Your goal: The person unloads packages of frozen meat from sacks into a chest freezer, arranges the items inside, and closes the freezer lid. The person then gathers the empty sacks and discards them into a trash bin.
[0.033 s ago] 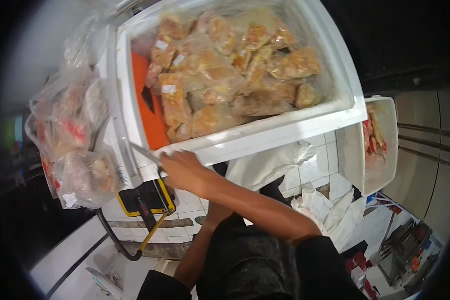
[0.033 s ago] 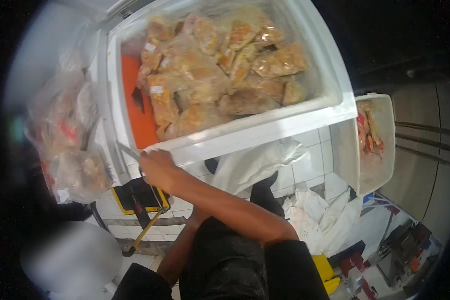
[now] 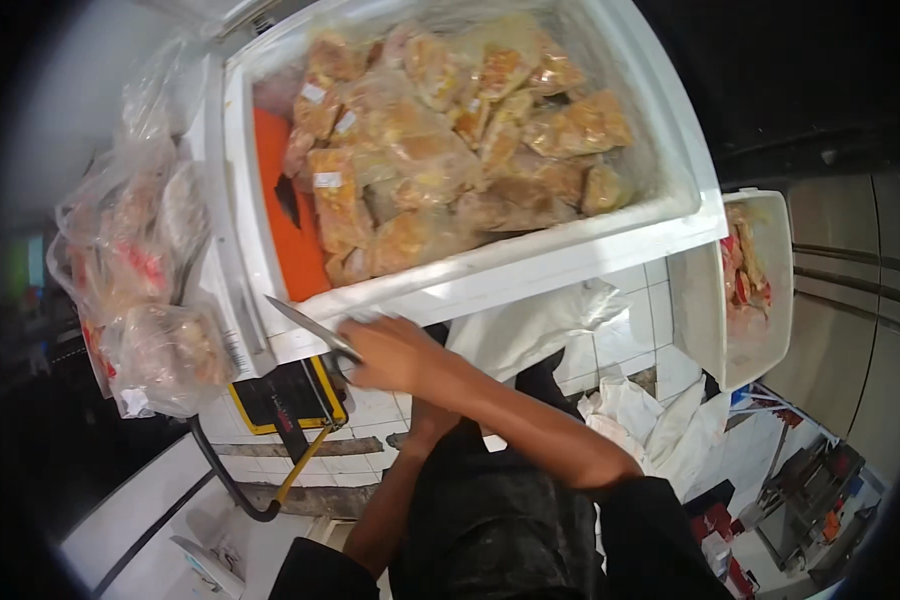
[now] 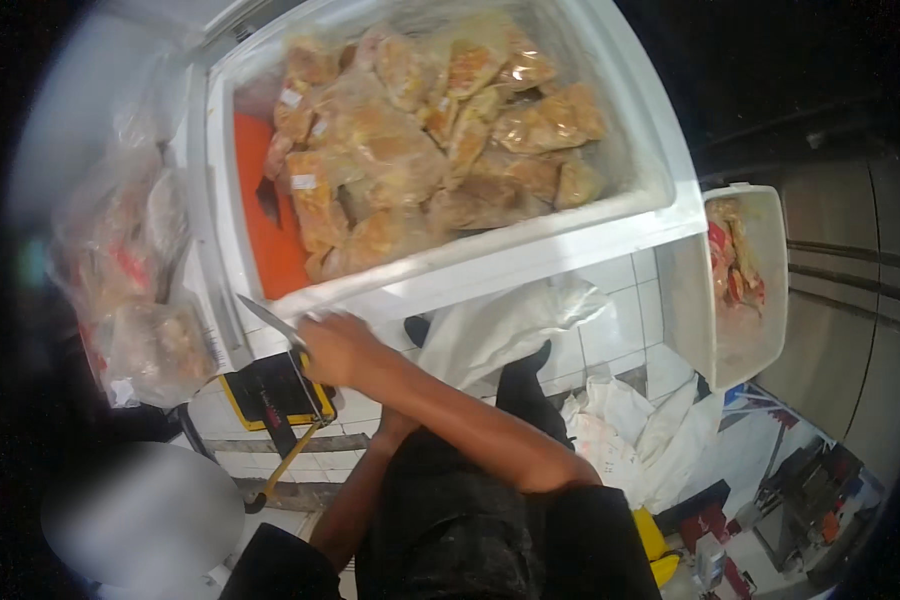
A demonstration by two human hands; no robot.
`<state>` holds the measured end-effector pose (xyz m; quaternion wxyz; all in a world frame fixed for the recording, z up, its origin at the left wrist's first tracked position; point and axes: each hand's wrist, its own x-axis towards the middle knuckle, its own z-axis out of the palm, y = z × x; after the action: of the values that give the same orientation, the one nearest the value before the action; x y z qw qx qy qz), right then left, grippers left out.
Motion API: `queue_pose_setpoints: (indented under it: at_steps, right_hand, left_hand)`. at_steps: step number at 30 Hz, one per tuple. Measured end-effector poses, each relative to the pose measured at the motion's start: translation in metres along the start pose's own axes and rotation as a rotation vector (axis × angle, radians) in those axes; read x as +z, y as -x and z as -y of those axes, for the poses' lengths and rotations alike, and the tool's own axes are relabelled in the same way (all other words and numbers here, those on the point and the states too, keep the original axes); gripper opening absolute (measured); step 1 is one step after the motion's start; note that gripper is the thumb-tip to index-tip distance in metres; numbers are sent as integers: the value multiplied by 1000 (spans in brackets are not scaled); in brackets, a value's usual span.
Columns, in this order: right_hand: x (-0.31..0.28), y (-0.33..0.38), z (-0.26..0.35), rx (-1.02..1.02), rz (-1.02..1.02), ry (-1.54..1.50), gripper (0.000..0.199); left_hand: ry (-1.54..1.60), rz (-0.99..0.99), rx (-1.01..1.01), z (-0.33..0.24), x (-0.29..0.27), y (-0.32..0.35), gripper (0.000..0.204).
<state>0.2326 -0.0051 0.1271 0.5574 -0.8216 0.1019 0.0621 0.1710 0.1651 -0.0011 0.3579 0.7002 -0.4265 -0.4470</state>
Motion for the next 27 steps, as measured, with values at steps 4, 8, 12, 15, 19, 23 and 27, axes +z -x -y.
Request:
queue_pose_setpoints:
  at_steps: [4, 8, 12, 15, 19, 23, 27]
  right_hand:
    - [-55, 202, -48, 233, -116, -505, 52]
    - [-87, 396, -124, 714, -514, -525, 52]
    - [-115, 512, -181, 1116, -465, 149, 78]
    - [-111, 550, -223, 1112, -304, 452, 77]
    - [-111, 540, -262, 983, -261, 629, 78]
    - [-126, 473, -292, 688, -314, 667, 78]
    - [-137, 396, -290, 473, -264, 695, 80]
  left_hand:
    - [-456, -228, 152, -6, 50, -55, 33]
    - [-473, -236, 153, -47, 159, -150, 70]
    - [-706, -123, 186, -55, 243, -219, 73]
    - [-665, 78, -22, -37, 266, -251, 40]
    - [-287, 16, 261, -64, 222, -241, 17]
    - [-165, -61, 336, -72, 172, -208, 16]
    - [-140, -4, 292, -109, 157, -182, 15]
